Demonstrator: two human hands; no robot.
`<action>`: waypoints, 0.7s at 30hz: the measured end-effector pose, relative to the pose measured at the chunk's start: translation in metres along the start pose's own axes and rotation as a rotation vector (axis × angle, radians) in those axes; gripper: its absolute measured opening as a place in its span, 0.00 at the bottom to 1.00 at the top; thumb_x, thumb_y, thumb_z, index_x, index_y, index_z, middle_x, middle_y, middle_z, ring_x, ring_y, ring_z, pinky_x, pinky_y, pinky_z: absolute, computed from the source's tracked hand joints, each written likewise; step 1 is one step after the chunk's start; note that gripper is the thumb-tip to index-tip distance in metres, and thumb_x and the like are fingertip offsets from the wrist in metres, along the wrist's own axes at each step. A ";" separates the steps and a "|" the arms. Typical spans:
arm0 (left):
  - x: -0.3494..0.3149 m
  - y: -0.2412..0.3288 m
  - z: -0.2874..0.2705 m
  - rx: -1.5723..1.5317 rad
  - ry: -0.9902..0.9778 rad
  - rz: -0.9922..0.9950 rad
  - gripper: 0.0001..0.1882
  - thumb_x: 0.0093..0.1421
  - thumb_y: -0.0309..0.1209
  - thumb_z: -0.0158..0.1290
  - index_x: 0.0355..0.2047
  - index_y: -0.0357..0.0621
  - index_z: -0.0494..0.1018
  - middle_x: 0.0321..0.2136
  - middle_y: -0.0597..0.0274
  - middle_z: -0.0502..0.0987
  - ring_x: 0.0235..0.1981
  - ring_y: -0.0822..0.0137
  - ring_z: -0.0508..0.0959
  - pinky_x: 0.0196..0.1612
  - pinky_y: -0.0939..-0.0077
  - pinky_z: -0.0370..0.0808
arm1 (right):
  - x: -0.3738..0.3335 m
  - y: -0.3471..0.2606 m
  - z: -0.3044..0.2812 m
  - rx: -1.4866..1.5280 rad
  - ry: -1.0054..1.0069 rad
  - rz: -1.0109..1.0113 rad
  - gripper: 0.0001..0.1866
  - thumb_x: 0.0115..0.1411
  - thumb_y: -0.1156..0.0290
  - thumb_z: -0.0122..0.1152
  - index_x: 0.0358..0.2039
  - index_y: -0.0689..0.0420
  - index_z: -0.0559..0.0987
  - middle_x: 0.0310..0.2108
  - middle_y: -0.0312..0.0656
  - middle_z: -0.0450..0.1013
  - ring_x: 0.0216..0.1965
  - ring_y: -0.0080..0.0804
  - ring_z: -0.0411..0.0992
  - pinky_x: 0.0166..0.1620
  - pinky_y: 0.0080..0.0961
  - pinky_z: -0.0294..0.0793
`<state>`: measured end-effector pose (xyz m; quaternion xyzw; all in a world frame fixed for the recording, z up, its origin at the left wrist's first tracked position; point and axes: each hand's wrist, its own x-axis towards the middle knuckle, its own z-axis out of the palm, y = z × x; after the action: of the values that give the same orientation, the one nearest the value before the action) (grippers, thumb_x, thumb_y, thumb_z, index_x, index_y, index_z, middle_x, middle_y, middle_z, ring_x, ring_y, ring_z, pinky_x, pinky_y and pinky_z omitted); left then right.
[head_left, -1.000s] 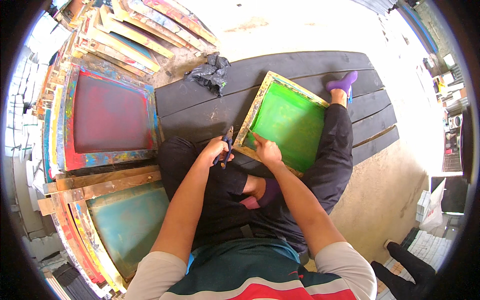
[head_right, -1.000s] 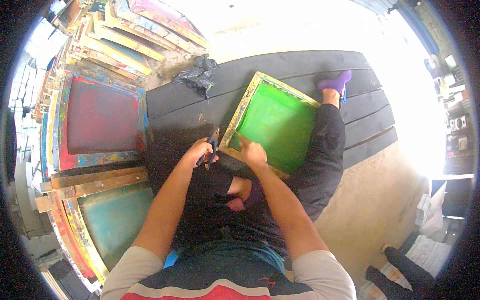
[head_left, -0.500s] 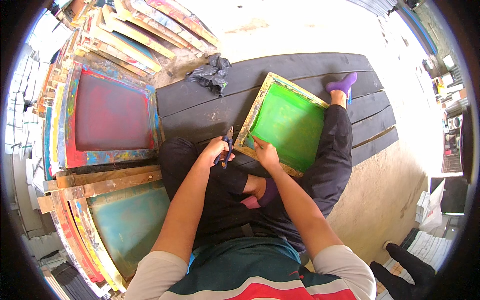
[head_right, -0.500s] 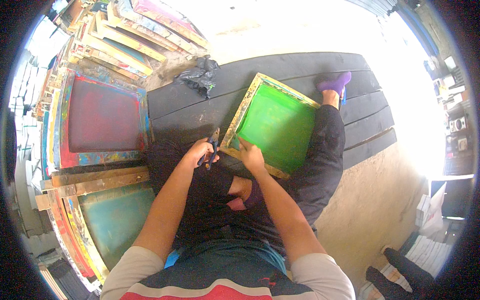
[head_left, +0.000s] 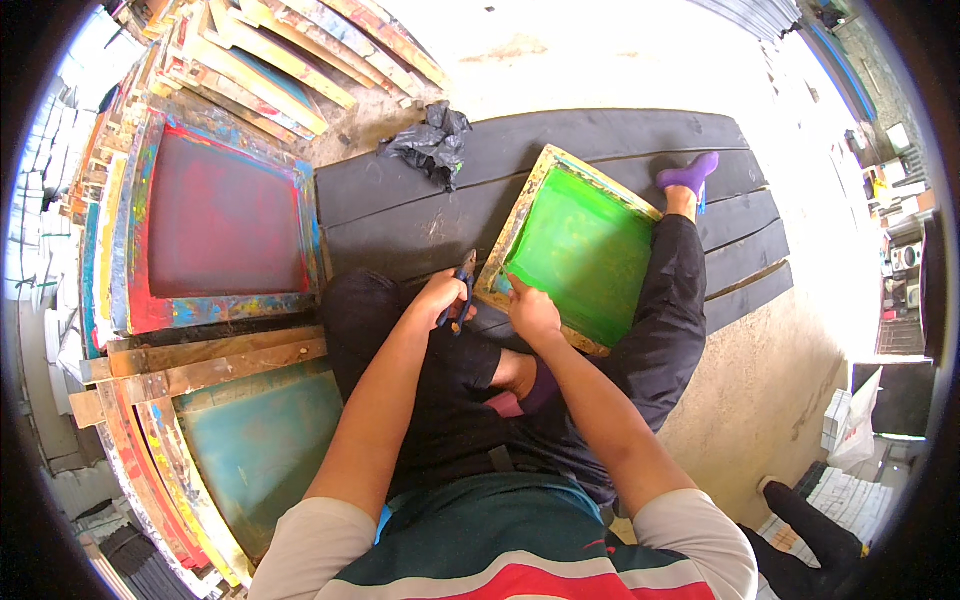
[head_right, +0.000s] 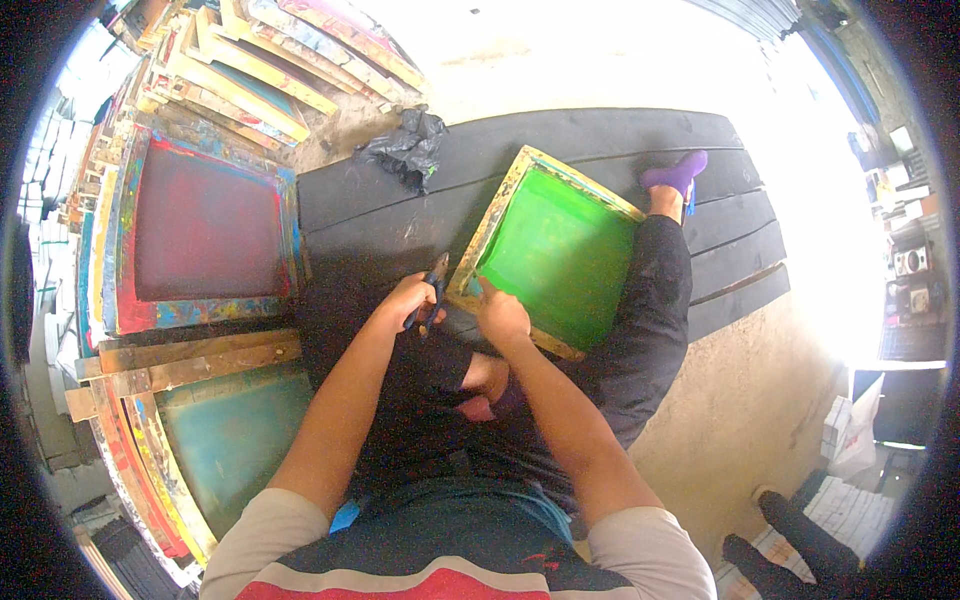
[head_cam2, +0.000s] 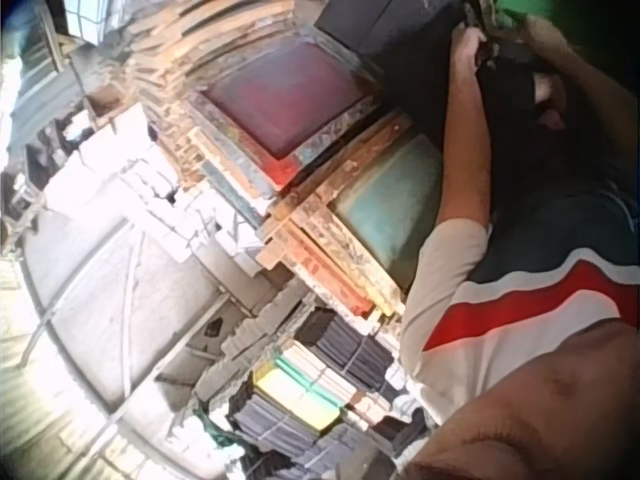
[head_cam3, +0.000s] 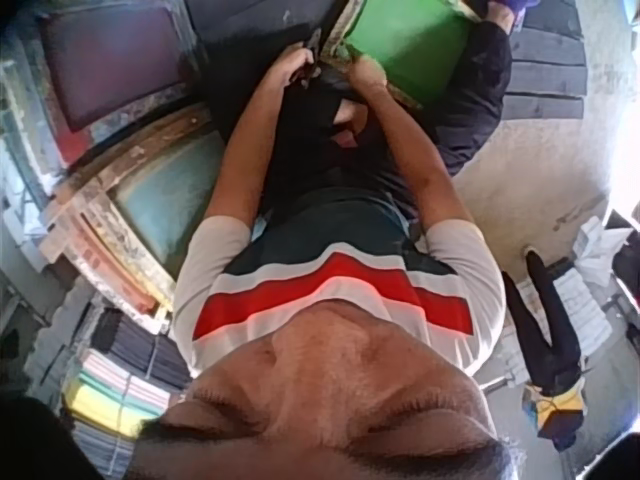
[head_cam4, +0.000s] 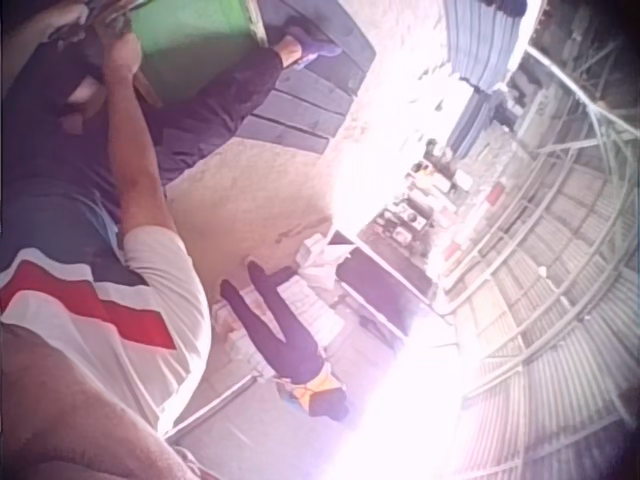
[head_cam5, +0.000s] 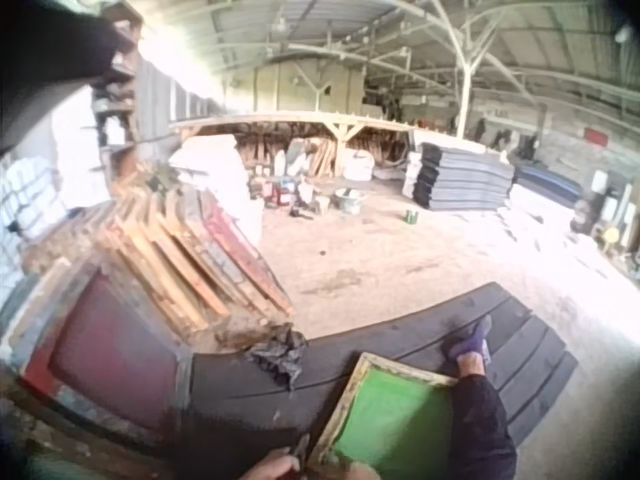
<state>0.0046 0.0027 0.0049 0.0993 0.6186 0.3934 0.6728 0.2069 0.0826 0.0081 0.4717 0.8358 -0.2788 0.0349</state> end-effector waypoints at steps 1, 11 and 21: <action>0.002 0.002 0.003 -0.001 -0.014 0.012 0.20 0.52 0.19 0.46 0.48 0.38 0.66 0.34 0.53 0.73 0.30 0.53 0.83 0.30 0.60 0.83 | 0.007 0.027 0.020 0.172 0.113 -0.064 0.23 0.67 0.62 0.53 0.62 0.45 0.73 0.44 0.56 0.80 0.45 0.58 0.79 0.48 0.52 0.79; 0.005 -0.003 -0.002 -0.039 -0.020 -0.008 0.22 0.52 0.19 0.46 0.50 0.37 0.65 0.38 0.51 0.73 0.30 0.52 0.82 0.31 0.60 0.83 | 0.007 0.033 0.018 0.382 0.156 -0.048 0.19 0.66 0.63 0.59 0.57 0.49 0.80 0.45 0.54 0.80 0.46 0.50 0.80 0.49 0.42 0.77; -0.008 -0.003 0.005 -0.020 0.002 0.001 0.25 0.53 0.19 0.45 0.54 0.36 0.65 0.39 0.51 0.74 0.31 0.52 0.82 0.32 0.61 0.83 | 0.008 0.051 0.031 0.437 0.123 -0.066 0.20 0.67 0.62 0.59 0.58 0.53 0.78 0.48 0.52 0.80 0.48 0.45 0.79 0.53 0.37 0.75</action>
<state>0.0114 -0.0028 0.0100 0.0923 0.6153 0.3999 0.6730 0.2371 0.0932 -0.0425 0.4565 0.7710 -0.4252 -0.1281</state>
